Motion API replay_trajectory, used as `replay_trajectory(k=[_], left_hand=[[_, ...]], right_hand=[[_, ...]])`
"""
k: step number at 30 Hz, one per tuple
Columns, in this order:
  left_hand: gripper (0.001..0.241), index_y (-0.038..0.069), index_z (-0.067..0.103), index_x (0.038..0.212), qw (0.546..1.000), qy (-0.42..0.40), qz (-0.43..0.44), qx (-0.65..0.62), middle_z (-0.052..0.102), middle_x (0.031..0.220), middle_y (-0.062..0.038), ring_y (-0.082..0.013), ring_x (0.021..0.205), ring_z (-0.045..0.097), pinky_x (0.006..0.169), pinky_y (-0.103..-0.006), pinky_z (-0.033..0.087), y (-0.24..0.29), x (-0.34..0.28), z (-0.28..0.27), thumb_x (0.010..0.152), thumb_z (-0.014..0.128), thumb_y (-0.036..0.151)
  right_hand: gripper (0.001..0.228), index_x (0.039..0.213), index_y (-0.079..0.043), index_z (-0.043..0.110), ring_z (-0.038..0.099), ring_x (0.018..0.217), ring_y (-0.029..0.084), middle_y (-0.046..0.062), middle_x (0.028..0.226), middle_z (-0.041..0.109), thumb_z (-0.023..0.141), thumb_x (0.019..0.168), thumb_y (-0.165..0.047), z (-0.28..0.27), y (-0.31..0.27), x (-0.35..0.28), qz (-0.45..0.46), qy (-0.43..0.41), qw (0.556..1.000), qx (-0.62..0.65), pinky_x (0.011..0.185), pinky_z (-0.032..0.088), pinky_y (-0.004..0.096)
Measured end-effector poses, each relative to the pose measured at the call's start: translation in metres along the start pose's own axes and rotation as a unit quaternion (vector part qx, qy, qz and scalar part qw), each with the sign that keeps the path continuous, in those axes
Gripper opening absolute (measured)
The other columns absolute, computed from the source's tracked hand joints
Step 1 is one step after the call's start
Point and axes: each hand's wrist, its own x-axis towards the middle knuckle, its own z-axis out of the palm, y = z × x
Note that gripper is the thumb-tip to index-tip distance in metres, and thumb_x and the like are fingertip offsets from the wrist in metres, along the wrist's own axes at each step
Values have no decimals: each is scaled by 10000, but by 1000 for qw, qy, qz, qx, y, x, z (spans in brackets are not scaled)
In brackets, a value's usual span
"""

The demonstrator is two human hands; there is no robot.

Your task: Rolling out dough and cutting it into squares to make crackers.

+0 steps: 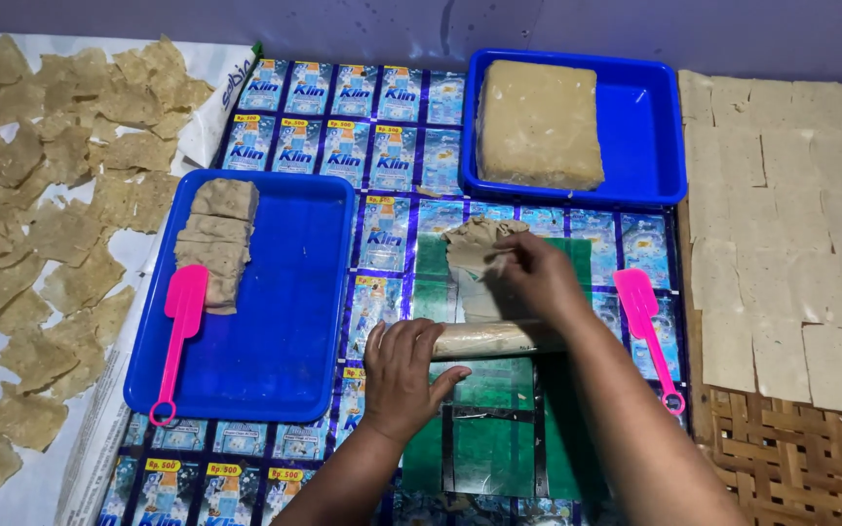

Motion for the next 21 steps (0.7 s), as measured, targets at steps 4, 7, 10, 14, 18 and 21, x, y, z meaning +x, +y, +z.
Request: replay_trajectory(k=[4,7,10,14,18,21], left_hand=[[629,140,556,1310,1000,8,4,-10,604,1251,-31,-244,1229,541,1177,-525,246,-1,0,-1,859,734,541],[640,121,579,1320,1000,4,-3,-18,632,1255,-36,-241,1208,566,1146,-510,280,1,4,-7,834,763,495],[560,119,583,1338,1000,-8,-7,-3,634,1239,-37,-225,1197,568,1141,-485,282,3,8,-11,835,751,296],[539,104,580,1315,999,-17,18,-20,646,1214,-59,-250,1168,578,1111,-497,329,-11,18,-10,835,761,271],[544,100,529,1441,997,-63,50,-1,533,1457,-171,-369,1417,439,1171,-640,204,-18,40,-5,1000,566,416],[583,122,441,1520,990,-139,10,35,352,1618,-178,-362,1526,245,1203,-633,54,-13,76,-8,1051,376,463]], right_hand=[[153,965,-80,718,665,788,386,138,935,683,724,849,-180,47,-1,-9,-105,11,971,-216,741,526,471],[100,898,-114,779,632,737,339,102,1017,571,733,855,-191,54,11,-7,-135,45,950,-277,673,529,460],[185,980,-102,790,667,796,316,89,1121,636,670,940,-236,36,7,-17,-112,83,947,-288,691,551,444],[253,1042,-121,748,650,968,313,66,1175,676,624,969,-329,0,11,-60,-186,137,910,-345,895,462,456],[471,1439,-243,577,430,1487,307,115,1550,518,395,1069,-472,-1,43,-72,-107,103,889,-433,1152,88,762],[515,1517,-232,512,352,1532,350,181,1623,437,432,1063,-463,2,52,-50,-152,188,879,-410,1126,5,802]])
